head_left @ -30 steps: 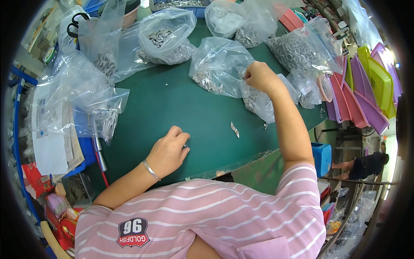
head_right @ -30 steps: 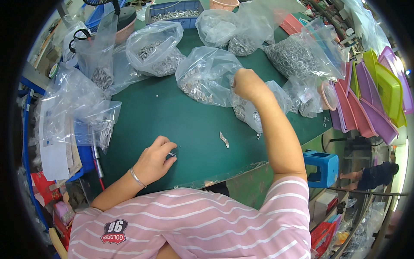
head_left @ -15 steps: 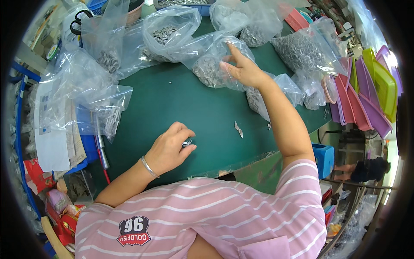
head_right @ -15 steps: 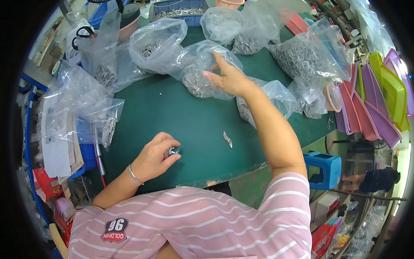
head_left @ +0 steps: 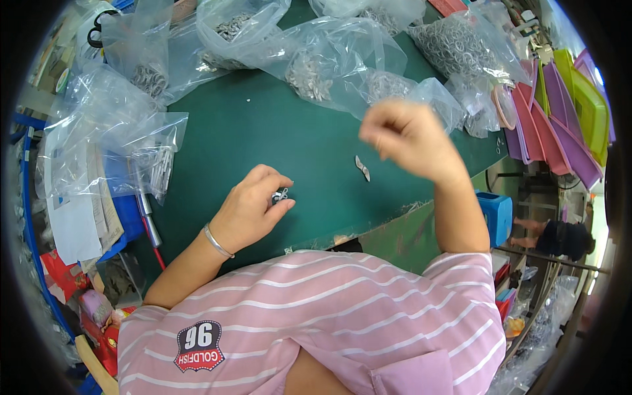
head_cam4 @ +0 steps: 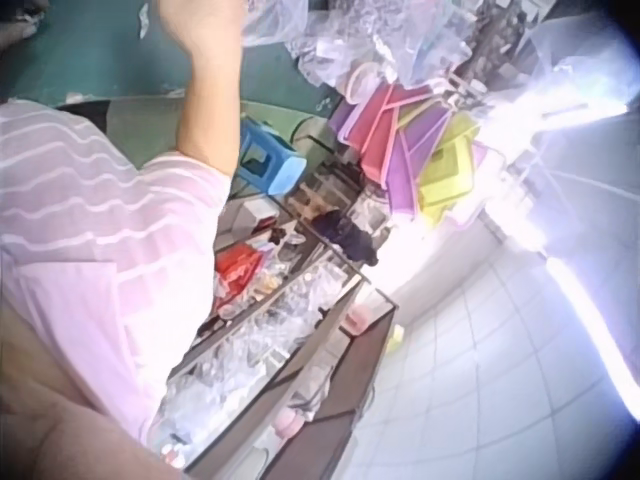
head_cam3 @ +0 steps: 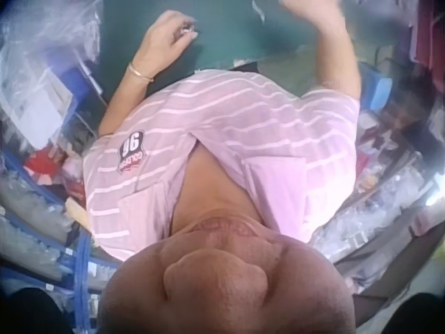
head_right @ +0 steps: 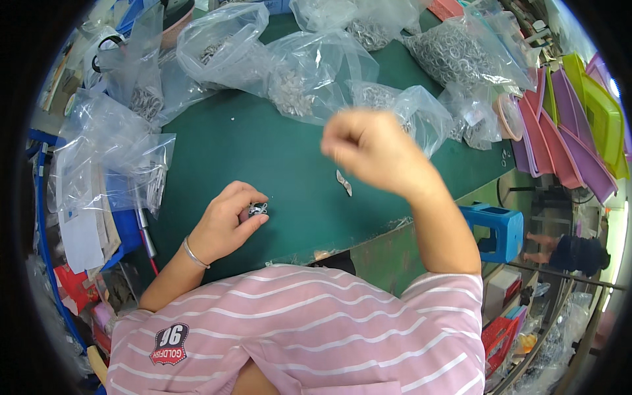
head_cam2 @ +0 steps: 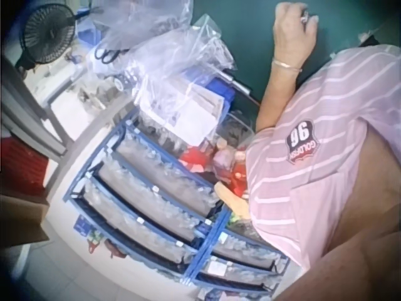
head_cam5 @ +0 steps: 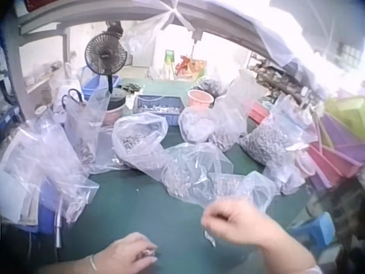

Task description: The person sorts through a pile of small metal components on a table by hand, picking them up and placing them into various plastic bags.

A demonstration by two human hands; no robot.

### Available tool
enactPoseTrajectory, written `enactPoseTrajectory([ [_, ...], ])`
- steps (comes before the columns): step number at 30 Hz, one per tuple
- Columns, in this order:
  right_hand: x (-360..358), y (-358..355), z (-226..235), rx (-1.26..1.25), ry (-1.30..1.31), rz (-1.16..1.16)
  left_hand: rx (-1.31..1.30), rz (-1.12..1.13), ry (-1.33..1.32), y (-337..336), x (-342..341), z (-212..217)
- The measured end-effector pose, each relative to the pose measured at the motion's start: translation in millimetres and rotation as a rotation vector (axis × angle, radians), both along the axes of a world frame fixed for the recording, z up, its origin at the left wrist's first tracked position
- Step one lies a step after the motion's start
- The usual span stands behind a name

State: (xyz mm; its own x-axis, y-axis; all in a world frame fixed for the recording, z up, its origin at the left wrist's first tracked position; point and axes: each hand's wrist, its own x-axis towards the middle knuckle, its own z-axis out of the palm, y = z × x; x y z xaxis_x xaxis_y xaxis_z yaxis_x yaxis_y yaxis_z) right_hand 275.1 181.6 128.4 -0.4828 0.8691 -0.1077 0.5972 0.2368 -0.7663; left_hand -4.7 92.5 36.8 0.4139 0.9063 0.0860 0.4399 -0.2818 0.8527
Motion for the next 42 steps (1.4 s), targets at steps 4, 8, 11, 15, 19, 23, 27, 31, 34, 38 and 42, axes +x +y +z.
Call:
enactPoseTrajectory([
  [4, 18, -47, -70, 0.152, -0.321, 0.043, -0.001, -0.061, -0.008, 1, 4, -1],
  [8, 20, -58, -99, 0.220, -0.284, -0.078, -0.002, -0.102, -0.031, 1, 11, -1],
  [11, 20, -56, -98, 0.264, -0.356, -0.067, -0.008, -0.117, -0.033, -1, 12, -1],
  [15, 19, -34, -60, 0.184, -0.200, -0.030, -0.013, -0.101, 0.011, -5, 6, 0],
  [19, 12, 0, -4, 0.395, 0.018, -0.362, -0.021, -0.084, 0.029, -9, 4, 0],
  [23, 10, 47, -22, 0.497, -0.104, -0.326, -0.036, -0.113, 0.010, -10, 10, 6],
  [27, -4, 59, -27, 0.232, -0.224, -0.229, -0.034, -0.108, 0.012, -11, 8, 3],
  [31, -2, 61, -45, 0.064, 0.302, -0.251, -0.055, -0.100, 0.032, -12, 3, 1],
  [34, -2, 49, -43, 0.051, 0.194, -0.121, -0.054, -0.097, 0.025, -11, 2, 0],
  [38, 6, 68, -25, 0.094, -0.086, -0.099, -0.053, -0.101, 0.010, -8, 4, 1],
  [42, -11, 86, 14, 0.455, 0.176, -0.235, -0.049, -0.090, -0.002, -7, 7, 1],
])
